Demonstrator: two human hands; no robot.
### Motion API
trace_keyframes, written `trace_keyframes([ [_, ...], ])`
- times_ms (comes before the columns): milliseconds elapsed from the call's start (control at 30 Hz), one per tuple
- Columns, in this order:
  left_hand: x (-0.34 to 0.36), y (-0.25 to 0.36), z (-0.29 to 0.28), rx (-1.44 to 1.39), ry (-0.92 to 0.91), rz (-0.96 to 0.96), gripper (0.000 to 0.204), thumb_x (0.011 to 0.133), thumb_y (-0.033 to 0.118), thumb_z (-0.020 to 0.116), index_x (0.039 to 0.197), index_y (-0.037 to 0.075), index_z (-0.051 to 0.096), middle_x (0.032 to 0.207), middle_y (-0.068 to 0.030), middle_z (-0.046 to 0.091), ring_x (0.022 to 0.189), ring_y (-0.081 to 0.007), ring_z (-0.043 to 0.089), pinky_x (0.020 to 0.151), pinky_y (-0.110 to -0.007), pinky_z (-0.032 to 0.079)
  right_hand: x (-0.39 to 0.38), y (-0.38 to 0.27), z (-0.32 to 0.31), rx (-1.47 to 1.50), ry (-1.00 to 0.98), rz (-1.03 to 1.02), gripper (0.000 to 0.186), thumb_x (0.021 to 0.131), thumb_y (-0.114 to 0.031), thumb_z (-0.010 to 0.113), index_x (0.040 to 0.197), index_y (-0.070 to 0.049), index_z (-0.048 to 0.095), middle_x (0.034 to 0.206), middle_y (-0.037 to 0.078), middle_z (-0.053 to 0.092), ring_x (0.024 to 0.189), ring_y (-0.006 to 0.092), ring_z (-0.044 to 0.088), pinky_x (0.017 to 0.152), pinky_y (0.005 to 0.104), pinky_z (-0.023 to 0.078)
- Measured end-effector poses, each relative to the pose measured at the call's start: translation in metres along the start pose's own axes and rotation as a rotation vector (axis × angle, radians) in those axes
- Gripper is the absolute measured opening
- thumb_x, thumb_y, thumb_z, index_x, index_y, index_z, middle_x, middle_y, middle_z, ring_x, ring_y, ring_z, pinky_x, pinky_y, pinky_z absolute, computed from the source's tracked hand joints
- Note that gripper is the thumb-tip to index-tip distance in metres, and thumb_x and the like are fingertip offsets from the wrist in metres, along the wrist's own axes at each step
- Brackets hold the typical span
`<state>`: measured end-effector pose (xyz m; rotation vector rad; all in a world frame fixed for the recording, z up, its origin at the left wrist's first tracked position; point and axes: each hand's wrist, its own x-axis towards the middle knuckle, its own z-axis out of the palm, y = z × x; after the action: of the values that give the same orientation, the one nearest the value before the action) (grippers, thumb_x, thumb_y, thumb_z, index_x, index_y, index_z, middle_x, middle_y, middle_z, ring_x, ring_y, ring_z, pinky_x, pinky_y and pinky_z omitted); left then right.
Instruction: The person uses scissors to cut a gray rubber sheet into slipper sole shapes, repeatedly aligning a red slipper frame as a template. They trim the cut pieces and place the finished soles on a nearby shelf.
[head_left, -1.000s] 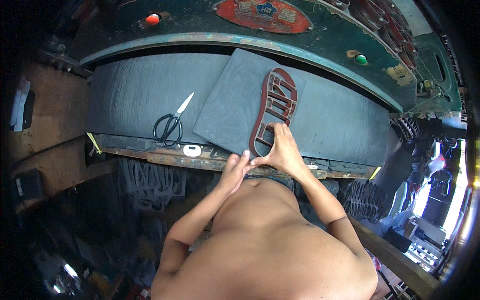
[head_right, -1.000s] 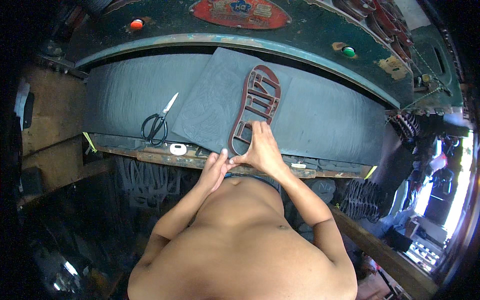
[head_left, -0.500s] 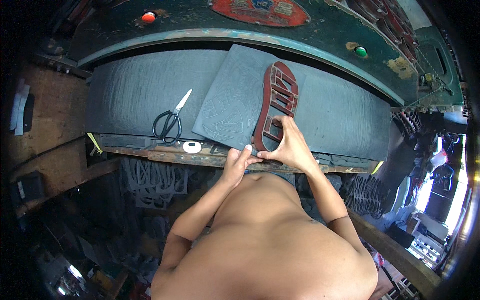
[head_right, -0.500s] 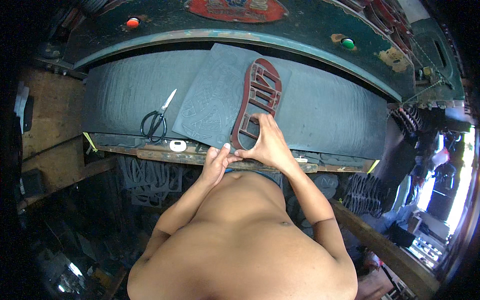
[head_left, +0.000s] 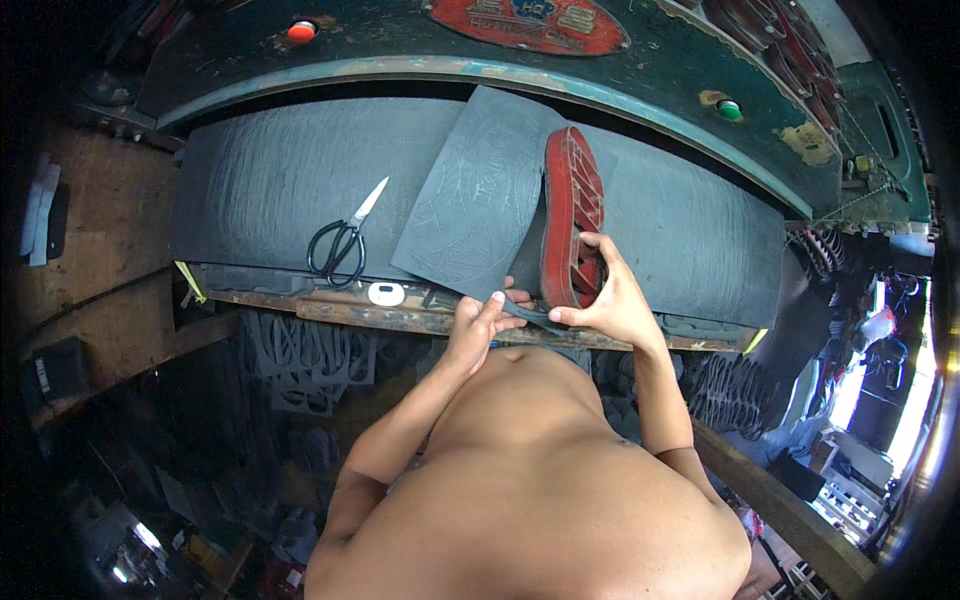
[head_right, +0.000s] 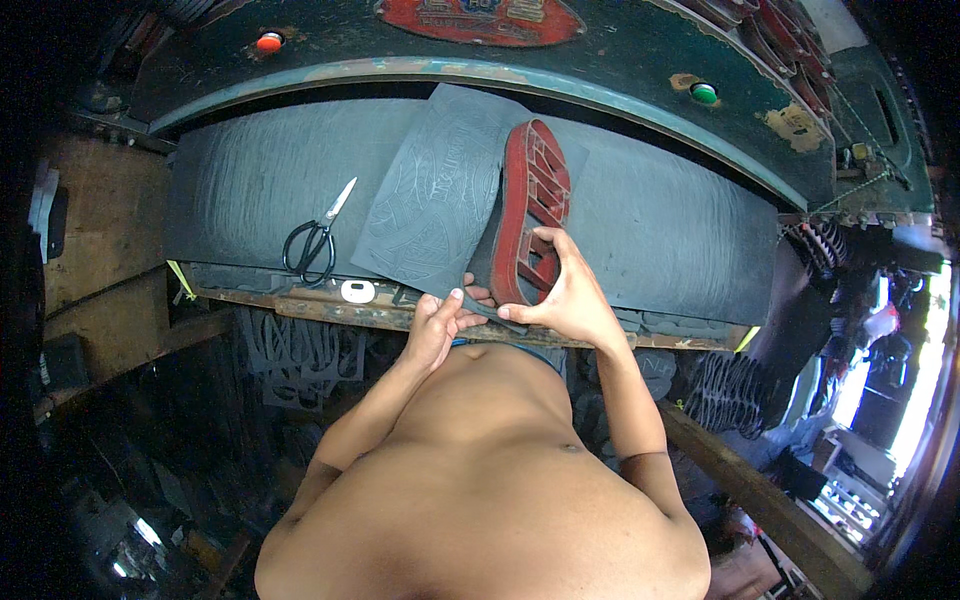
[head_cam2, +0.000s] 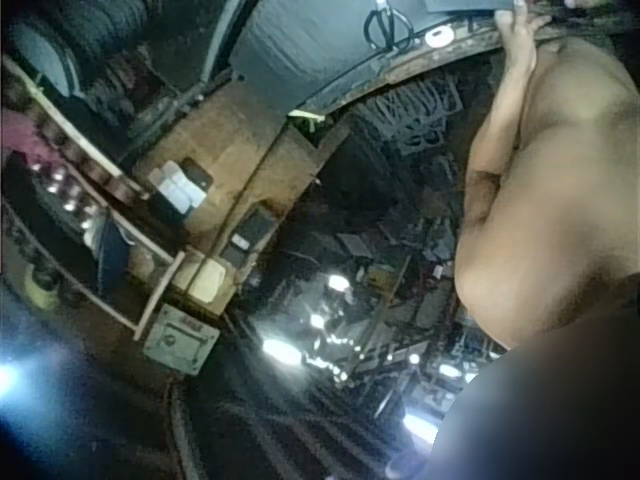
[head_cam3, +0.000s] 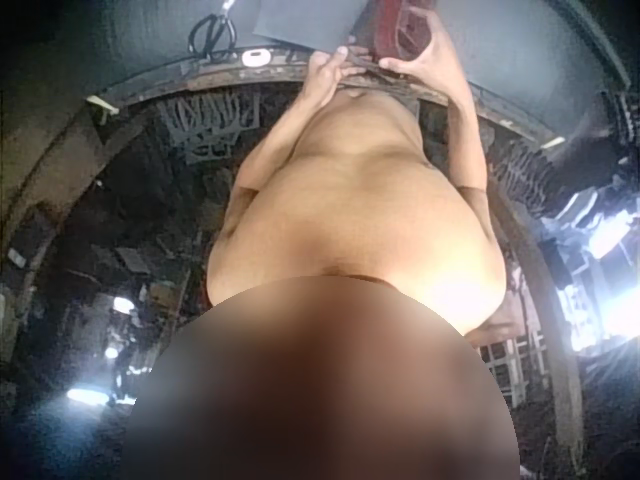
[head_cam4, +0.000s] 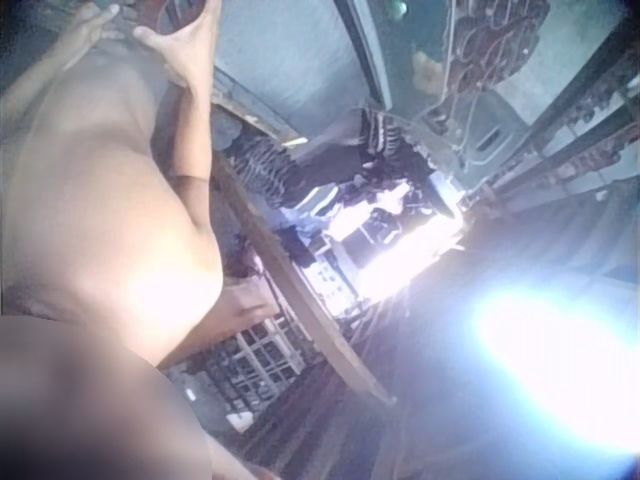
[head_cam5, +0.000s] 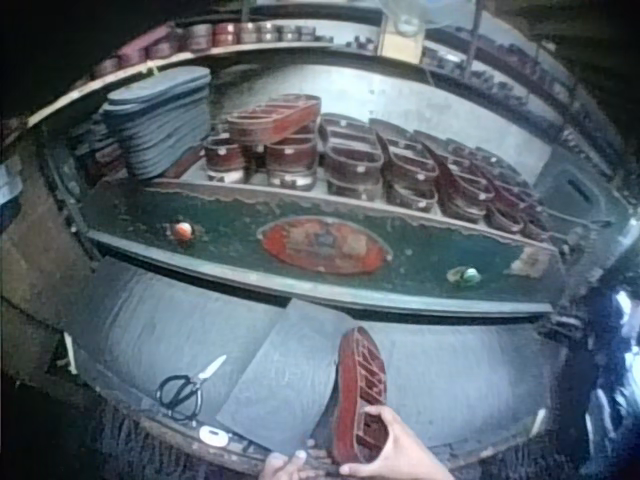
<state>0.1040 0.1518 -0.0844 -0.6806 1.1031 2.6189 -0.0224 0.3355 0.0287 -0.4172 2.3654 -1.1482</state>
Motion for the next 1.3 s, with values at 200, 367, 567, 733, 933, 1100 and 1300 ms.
trace_keyframes([
  [200,0.001,-0.003,-0.001,-0.052,0.033,-0.01,0.041,0.109,0.021,0.05,0.14,-0.005,0.044,0.119,-0.0205,0.065,0.11,-0.0275,0.069,0.091,-0.04,0.06,-0.002,0.011,-0.001,0.067,0.018,-0.023,0.109,0.053,-0.035,0.099,0.142,0.002,0.046,0.135,0.022,0.057,0.132,0.0327,0.053,0.114,0.0433,0.04],
  [367,0.0,-0.004,-0.002,-0.025,0.014,0.003,0.042,0.108,0.021,0.051,0.141,-0.004,0.044,0.122,-0.0198,0.065,0.112,-0.0278,0.068,0.09,-0.04,0.059,-0.003,0.014,0.0,0.106,0.021,-0.027,0.109,0.054,-0.034,0.099,0.142,0.003,0.046,0.137,0.023,0.056,0.133,0.0331,0.053,0.113,0.044,0.042],
  [567,-0.006,-0.001,-0.009,0.042,0.022,0.045,0.046,0.109,0.024,0.05,0.142,-0.008,0.045,0.127,-0.0216,0.064,0.112,-0.0283,0.068,0.094,-0.041,0.058,-0.004,0.002,0.022,-0.001,0.019,-0.057,0.104,0.056,-0.029,0.098,0.14,0.004,0.046,0.133,0.021,0.055,0.129,0.0312,0.054,0.111,0.0418,0.044],
  [733,-0.025,0.026,-0.033,0.295,-0.068,-0.226,0.047,0.112,0.033,0.045,0.136,-0.006,0.056,0.129,-0.0168,0.067,0.104,-0.0204,0.069,0.094,-0.038,0.056,-0.005,0.0,0.034,-0.166,-0.034,-0.08,0.099,0.057,-0.024,0.096,0.14,0.001,0.048,0.126,0.02,0.055,0.125,0.0372,0.054,0.109,0.0449,0.044],
  [933,-0.045,0.084,-0.044,0.891,-0.094,-0.143,0.041,0.111,0.029,0.047,0.134,-0.001,0.061,0.121,-0.0121,0.072,0.097,-0.0165,0.069,0.081,-0.031,0.055,0.003,0.026,0.02,-0.36,0.055,-0.17,0.091,0.057,-0.021,0.095,0.135,-0.001,0.051,0.119,0.02,0.054,0.119,0.0396,0.052,0.105,0.0462,0.045],
  [1100,-0.026,0.123,-0.047,0.896,0.019,0.047,0.039,0.11,0.025,0.047,0.138,0.0,0.057,0.121,-0.011,0.07,0.1,-0.0156,0.067,0.085,-0.03,0.052,0.026,0.07,-0.02,-0.45,0.051,-0.187,0.091,0.057,-0.023,0.094,0.135,-0.003,0.052,0.124,0.02,0.054,0.124,0.0402,0.051,0.108,0.0465,0.044],
  [1300,0.029,0.142,-0.037,0.989,-0.05,0.158,0.04,0.11,0.025,0.049,0.138,-0.002,0.057,0.121,-0.0125,0.07,0.099,-0.0166,0.066,0.086,-0.03,0.051,0.047,0.11,-0.04,-0.425,0.072,-0.308,0.11,0.057,-0.03,0.096,0.15,-0.009,0.042,0.15,0.019,0.042,0.148,0.0404,0.033,0.123,0.051,0.034],
])
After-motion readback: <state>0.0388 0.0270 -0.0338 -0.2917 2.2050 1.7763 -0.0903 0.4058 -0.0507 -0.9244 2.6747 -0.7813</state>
